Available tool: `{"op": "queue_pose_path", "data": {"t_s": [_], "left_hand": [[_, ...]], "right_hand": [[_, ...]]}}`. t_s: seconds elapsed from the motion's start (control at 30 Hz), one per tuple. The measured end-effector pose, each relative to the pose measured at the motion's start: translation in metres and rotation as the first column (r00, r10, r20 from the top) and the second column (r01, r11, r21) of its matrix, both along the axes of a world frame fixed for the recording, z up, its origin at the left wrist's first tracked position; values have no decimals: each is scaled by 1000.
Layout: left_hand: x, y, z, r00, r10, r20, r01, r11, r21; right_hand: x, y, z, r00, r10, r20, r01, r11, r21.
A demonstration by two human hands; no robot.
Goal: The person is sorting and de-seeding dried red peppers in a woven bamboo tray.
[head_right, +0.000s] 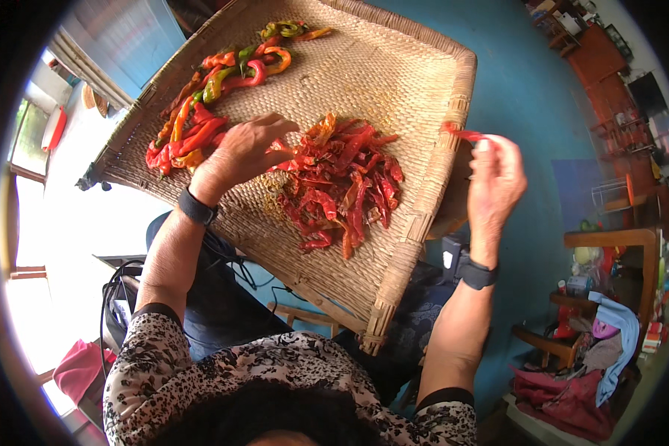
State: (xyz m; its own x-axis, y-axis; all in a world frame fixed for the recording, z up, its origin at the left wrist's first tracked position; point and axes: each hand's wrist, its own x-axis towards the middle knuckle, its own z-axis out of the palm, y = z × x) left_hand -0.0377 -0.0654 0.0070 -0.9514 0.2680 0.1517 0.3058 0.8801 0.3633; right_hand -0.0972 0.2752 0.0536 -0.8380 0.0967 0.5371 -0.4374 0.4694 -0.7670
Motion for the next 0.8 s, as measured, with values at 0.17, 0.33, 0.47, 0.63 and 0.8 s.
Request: {"op": "queue_pose_path", "data": {"t_s": [0.17,0.33,0.47,0.63,0.8], "left_hand": [[13,-7,-22,993,8,117,7,992,-127],[8,-2,-36,998,-12,65,23,986,-163],[14,2,-45,999,39,-22,-43,974,-223],[14,5,-40,998,-6,-70,-13,966,-260],[8,10,-19,998,-50,-40,56,984,169]], "right_hand": [[-24,59,-23,975,-200,-96,217,950,225],[-17,63,-20,970,-243,17,200,831,519],[-8,39,-21,990,-143,-11,133,891,435],[3,4,-10,996,69,-50,-43,909,414],[15,-26,-5,958,278,-75,-224,884,409]]}}
